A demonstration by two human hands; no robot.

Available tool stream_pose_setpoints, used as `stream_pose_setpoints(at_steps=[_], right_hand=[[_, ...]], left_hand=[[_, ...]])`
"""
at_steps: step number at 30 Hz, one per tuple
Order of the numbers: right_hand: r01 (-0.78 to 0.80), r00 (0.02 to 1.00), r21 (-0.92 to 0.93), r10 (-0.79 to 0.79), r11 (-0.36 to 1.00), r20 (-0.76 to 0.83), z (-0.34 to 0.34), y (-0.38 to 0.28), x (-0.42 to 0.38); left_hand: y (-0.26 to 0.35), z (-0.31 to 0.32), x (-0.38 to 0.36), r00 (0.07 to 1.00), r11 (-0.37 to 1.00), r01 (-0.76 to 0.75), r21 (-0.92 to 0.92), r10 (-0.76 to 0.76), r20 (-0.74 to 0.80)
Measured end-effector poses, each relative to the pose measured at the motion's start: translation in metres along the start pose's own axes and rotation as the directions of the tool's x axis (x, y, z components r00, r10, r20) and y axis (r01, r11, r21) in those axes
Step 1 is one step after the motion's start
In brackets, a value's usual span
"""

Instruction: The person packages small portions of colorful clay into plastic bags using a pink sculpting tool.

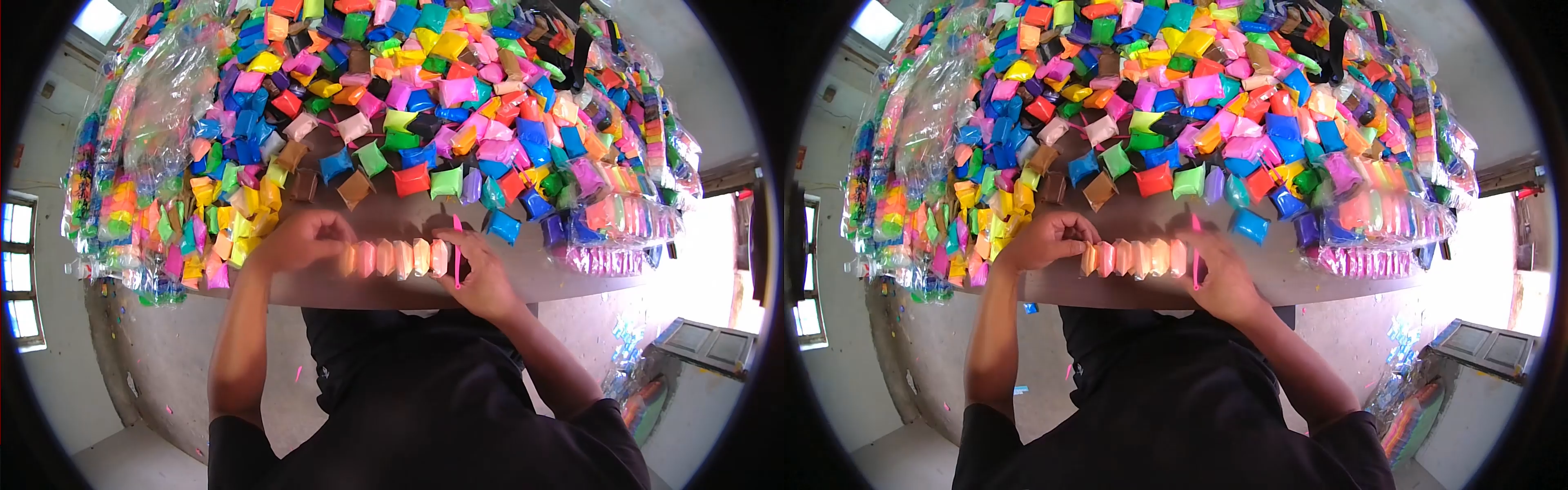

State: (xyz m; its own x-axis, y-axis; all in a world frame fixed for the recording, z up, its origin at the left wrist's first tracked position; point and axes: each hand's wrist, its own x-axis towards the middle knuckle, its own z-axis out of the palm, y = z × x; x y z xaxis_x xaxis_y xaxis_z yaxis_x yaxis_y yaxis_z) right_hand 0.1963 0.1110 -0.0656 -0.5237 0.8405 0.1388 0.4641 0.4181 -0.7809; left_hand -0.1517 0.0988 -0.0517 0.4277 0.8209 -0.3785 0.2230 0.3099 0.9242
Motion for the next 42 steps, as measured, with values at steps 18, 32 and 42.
stream_pose_setpoints(at_steps=[18,32,42], right_hand=[[0.058,0.998,0.236,-0.051,0.970,-0.032,-0.018,-0.058,-0.033],[0.244,0.966,0.123,-0.252,0.962,0.055,-0.005,-0.099,-0.039],[-0.098,0.993,0.531,0.044,0.842,0.113,-0.029,-0.114,-0.045]], left_hand=[[0.070,0.171,-0.066,0.799,0.868,-0.264,-0.420,-0.047,-0.599],[0.052,0.204,-0.062,0.804,0.935,-0.355,0.024,0.318,-0.503],[0.054,0.192,-0.075,0.826,0.968,-0.245,0.057,0.239,-0.510]])
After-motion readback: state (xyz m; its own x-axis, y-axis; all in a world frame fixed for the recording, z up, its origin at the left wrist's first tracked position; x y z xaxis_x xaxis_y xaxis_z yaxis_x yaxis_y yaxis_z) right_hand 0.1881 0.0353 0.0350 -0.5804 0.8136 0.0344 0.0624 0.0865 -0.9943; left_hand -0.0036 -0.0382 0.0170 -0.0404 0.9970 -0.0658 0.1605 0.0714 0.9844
